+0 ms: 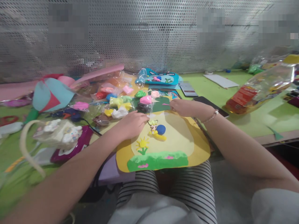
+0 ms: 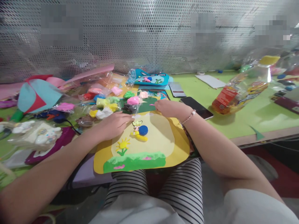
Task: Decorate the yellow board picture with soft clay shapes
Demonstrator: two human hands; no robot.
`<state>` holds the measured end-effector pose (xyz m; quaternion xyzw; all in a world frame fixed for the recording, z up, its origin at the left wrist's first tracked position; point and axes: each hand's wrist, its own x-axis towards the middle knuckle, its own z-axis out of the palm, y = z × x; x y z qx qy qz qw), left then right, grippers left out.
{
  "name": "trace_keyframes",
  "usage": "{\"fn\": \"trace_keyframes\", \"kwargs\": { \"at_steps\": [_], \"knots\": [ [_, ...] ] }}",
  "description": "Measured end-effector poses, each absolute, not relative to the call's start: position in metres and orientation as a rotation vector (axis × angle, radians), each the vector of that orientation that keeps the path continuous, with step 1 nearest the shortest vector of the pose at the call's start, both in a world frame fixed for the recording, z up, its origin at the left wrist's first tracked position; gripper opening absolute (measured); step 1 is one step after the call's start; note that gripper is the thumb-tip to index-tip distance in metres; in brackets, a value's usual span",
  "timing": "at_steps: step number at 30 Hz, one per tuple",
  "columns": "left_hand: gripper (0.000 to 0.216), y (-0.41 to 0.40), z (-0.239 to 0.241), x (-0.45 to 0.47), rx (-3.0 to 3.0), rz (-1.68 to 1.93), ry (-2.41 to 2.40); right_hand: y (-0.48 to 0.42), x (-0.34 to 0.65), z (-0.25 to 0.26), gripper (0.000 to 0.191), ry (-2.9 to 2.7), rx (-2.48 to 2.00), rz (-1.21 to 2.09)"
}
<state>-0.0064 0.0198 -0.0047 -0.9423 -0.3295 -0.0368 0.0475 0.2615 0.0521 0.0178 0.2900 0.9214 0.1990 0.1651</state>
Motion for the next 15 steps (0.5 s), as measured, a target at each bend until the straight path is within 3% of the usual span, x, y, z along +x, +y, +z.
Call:
{"fn": "trace_keyframes", "kwargs": {
  "at_steps": [15],
  "knots": [
    [0.04, 0.02, -0.004, -0.005, -2.853, -0.073, -0.981, 0.065, 0.272, 0.008, 0.025, 2.767, 0.967, 0.386]
  ]
}}
